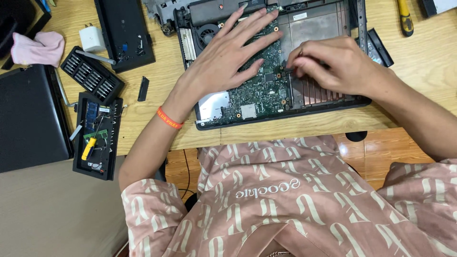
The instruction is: Repair a laptop by unscrewing components and disconnecting internal cables.
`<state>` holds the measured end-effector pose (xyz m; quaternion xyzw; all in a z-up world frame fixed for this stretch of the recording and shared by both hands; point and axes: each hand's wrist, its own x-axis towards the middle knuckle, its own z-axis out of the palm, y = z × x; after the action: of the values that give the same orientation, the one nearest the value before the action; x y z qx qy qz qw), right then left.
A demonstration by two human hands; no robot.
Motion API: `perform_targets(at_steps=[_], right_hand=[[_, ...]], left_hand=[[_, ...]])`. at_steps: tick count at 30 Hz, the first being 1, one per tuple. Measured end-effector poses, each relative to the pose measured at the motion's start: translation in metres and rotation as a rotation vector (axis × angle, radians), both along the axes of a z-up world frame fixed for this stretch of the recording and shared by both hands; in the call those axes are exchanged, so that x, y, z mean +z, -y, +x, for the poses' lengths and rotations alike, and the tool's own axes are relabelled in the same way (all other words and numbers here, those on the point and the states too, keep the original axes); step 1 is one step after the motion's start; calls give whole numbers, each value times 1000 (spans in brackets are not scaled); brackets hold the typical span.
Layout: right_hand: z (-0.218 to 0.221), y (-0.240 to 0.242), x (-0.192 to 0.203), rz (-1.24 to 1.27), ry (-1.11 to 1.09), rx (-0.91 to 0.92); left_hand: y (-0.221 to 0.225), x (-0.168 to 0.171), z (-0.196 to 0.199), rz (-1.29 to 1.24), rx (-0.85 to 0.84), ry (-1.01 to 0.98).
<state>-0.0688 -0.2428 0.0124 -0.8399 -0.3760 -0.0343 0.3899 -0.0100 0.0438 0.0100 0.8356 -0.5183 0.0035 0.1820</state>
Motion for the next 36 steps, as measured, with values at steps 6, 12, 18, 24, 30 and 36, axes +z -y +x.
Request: perform_targets(at_steps=[6,12,18,24,30,36], right_hand=[[1,1,-1,-59,-22,6],[0,6,4,113,-146,-34],[-5,5,8,423,-500,41],[-7,8,-1,475,-453,99],[-3,-4,26,313,-160,118],[4,17,5,199,-398,-135]], left_hand=[[0,-2,0,-18,-3,-16],[0,0,0,-9,-6,-4],[1,1,-1,-16,11,-20],[1,4,-3,-34,-6,1],[0,4,-2,-25,11,-24],[1,-1,-3,-24,5,-18]])
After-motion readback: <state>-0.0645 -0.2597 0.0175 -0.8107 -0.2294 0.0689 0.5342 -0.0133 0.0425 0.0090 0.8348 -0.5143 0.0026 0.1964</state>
